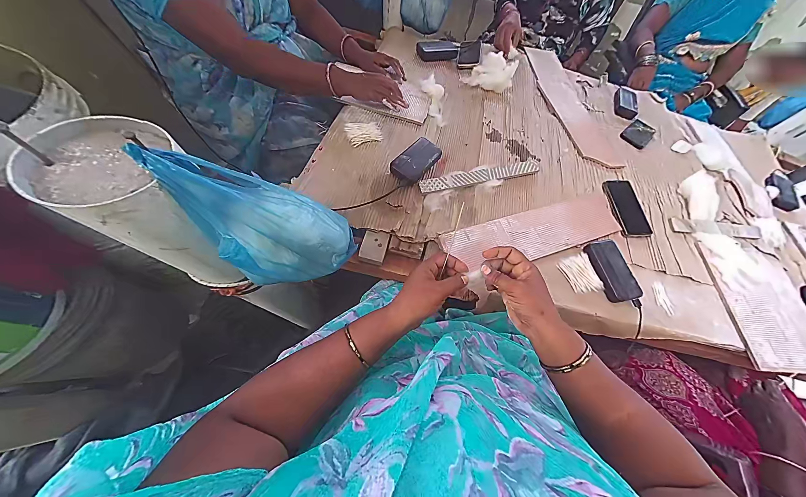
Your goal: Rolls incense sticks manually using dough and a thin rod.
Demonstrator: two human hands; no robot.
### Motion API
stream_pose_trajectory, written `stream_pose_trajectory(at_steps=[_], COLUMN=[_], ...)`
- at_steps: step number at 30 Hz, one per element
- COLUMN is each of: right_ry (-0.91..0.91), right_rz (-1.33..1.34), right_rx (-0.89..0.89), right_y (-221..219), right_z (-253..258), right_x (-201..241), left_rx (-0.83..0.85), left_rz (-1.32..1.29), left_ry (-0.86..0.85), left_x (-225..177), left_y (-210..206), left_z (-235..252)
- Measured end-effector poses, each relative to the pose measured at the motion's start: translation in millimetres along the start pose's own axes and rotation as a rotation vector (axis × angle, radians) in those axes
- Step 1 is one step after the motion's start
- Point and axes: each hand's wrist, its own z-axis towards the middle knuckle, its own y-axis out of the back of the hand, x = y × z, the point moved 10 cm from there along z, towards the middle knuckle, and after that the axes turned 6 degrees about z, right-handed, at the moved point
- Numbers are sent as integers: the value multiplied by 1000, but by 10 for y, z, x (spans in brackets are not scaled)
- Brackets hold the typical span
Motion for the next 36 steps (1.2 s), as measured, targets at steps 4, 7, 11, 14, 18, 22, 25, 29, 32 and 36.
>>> stream_pose_trajectory(at_steps=[4, 7, 11, 14, 18, 22, 25, 29, 32, 36], right_ry=[-41, -40, -54, -63, -69, -26, 11, 45, 77, 115], right_rz=[-82, -109, -181, -343, -622, -791, -857, -911, -946, -987], right_rx=[19, -30, 7, -8, -20, -91, -152, -209, -228, -221], right_y=[22, 101, 126, 192, 229, 306, 402, 504, 556, 608], right_z=[59, 134, 251, 379, 577, 721, 779, 817, 827, 822], right_x=[-64, -71, -123, -204, -321, -388, -429, -406, -398, -388], left_rx=[8, 9, 1, -12, -22, -78, -70, 17, 43, 122], left_rz=[69, 126, 262, 382, 597, 679, 759, 825, 856, 991], left_ry=[1, 5, 13, 47, 114, 169, 127, 142, 124, 193], left_x=[90, 102, 151, 255, 397, 467, 419, 382, 367, 401], left_y=[31, 45, 86, 139, 241, 354, 372, 308, 247, 142], left_z=[78, 137, 249, 358, 559, 638, 630, 635, 657, 671])
